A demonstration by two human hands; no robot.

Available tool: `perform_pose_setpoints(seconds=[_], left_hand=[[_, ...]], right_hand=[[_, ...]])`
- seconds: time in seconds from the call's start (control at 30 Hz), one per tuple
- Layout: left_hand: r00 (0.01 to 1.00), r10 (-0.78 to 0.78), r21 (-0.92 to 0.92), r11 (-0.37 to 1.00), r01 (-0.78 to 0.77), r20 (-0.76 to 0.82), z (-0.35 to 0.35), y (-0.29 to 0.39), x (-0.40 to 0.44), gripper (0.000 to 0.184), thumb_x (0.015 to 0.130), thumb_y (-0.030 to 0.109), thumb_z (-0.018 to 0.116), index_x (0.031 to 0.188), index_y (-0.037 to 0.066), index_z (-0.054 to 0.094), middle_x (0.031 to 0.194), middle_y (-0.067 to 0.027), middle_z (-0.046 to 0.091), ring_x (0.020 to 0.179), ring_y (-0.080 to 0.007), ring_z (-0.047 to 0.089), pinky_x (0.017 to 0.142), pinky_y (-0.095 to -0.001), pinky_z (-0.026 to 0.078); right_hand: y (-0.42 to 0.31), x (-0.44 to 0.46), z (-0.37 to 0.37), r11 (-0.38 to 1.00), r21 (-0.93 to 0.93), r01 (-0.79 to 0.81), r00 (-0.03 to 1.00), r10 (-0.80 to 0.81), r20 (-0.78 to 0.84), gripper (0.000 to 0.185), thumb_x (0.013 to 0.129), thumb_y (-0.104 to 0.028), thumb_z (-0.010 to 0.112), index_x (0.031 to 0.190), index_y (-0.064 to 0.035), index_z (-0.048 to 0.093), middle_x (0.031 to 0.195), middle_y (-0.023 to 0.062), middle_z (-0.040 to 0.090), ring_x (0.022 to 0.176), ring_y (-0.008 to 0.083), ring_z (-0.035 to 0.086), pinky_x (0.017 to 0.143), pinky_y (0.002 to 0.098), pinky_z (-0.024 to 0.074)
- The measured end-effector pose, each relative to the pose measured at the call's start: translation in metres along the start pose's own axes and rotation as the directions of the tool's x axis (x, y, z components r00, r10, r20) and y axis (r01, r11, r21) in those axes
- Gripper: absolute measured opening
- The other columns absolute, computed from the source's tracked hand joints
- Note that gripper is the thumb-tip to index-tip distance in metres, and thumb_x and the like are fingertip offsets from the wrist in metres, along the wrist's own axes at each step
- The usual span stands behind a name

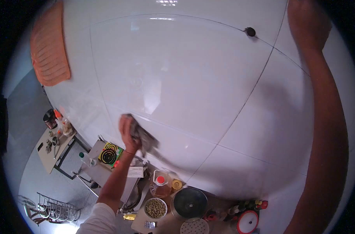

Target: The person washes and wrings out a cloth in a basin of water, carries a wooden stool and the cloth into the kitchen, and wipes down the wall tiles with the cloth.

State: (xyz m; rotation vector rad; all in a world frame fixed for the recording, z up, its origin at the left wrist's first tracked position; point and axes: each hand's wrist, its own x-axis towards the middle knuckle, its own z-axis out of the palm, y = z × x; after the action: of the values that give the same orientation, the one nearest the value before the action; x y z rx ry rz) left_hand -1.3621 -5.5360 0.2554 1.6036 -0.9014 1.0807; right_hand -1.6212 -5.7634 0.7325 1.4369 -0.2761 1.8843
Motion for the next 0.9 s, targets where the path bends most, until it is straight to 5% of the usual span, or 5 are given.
perform_pose_setpoints(seconds=[0.1, 0.3, 0.67, 0.83, 0.9], left_hand=[[0.908, -0.370, -0.185, 0.923, 0.337, -0.194, -0.016, -0.013, 0.035, 0.058, 0.083, 0.031, 0.055, 0.133, 0.003, 0.045, 0.135, -0.0194, 0.043, 0.131, -0.0356, 0.037, 0.110, -0.0436, 0.029], [0.916, -0.316, -0.161, 0.946, 0.283, -0.247, 0.009, 0.041, 0.043, 0.066, 0.072, 0.025, 0.060, 0.132, 0.002, 0.044, 0.138, -0.0228, 0.040, 0.132, -0.0383, 0.035, 0.110, -0.0449, 0.028], [0.916, 0.316, -0.321, 0.919, -0.230, 0.249, 0.029, 0.121, -0.004, 0.056, 0.065, 0.018, 0.065, 0.120, 0.009, 0.059, 0.133, -0.0128, 0.051, 0.130, -0.0323, 0.043, 0.108, -0.0531, 0.031], [0.985, -0.162, -0.144, 0.978, 0.153, -0.054, 0.014, 0.016, -0.004, 0.078, 0.062, 0.018, 0.065, 0.135, 0.001, 0.042, 0.140, -0.0231, 0.037, 0.136, -0.0417, 0.028, 0.114, -0.0510, 0.017], [0.849, -0.441, -0.277, 0.888, 0.366, -0.292, 0.011, -0.027, -0.001, 0.058, 0.084, 0.017, 0.050, 0.136, -0.005, 0.036, 0.140, -0.0229, 0.035, 0.134, -0.0362, 0.030, 0.114, -0.0426, 0.020]], right_hand=[[0.010, 0.005, 0.000, 0.995, 0.093, -0.025, 0.999, 0.021, 0.048, 0.027, 0.080, 0.004, 0.045, 0.101, -0.0019, 0.061, 0.104, 0.0153, 0.055, 0.102, 0.0310, 0.050, 0.091, 0.0433, 0.0413], [0.009, 0.007, -0.001, 0.987, 0.159, -0.017, 0.994, -0.001, 0.108, 0.021, 0.086, -0.001, 0.047, 0.101, 0.0004, 0.062, 0.105, 0.0178, 0.051, 0.101, 0.0326, 0.048, 0.087, 0.0462, 0.0424], [0.060, 0.001, 0.027, 0.986, -0.108, 0.131, 0.990, -0.125, 0.059, 0.040, 0.094, -0.022, 0.045, 0.132, -0.0307, 0.054, 0.106, -0.0034, 0.069, 0.061, 0.0176, 0.058, 0.059, 0.0313, 0.0484], [0.090, 0.002, 0.040, 0.723, -0.606, 0.331, 0.875, 0.006, 0.484, 0.042, 0.096, -0.036, 0.049, 0.134, -0.0177, 0.053, 0.120, 0.0056, 0.065, 0.081, 0.0177, 0.067, 0.072, 0.0298, 0.0523], [0.040, 0.003, 0.013, 0.951, -0.254, 0.177, 0.951, -0.099, 0.292, 0.030, 0.090, -0.018, 0.047, 0.117, -0.0082, 0.057, 0.113, 0.0120, 0.058, 0.090, 0.0250, 0.057, 0.079, 0.0382, 0.0470]])
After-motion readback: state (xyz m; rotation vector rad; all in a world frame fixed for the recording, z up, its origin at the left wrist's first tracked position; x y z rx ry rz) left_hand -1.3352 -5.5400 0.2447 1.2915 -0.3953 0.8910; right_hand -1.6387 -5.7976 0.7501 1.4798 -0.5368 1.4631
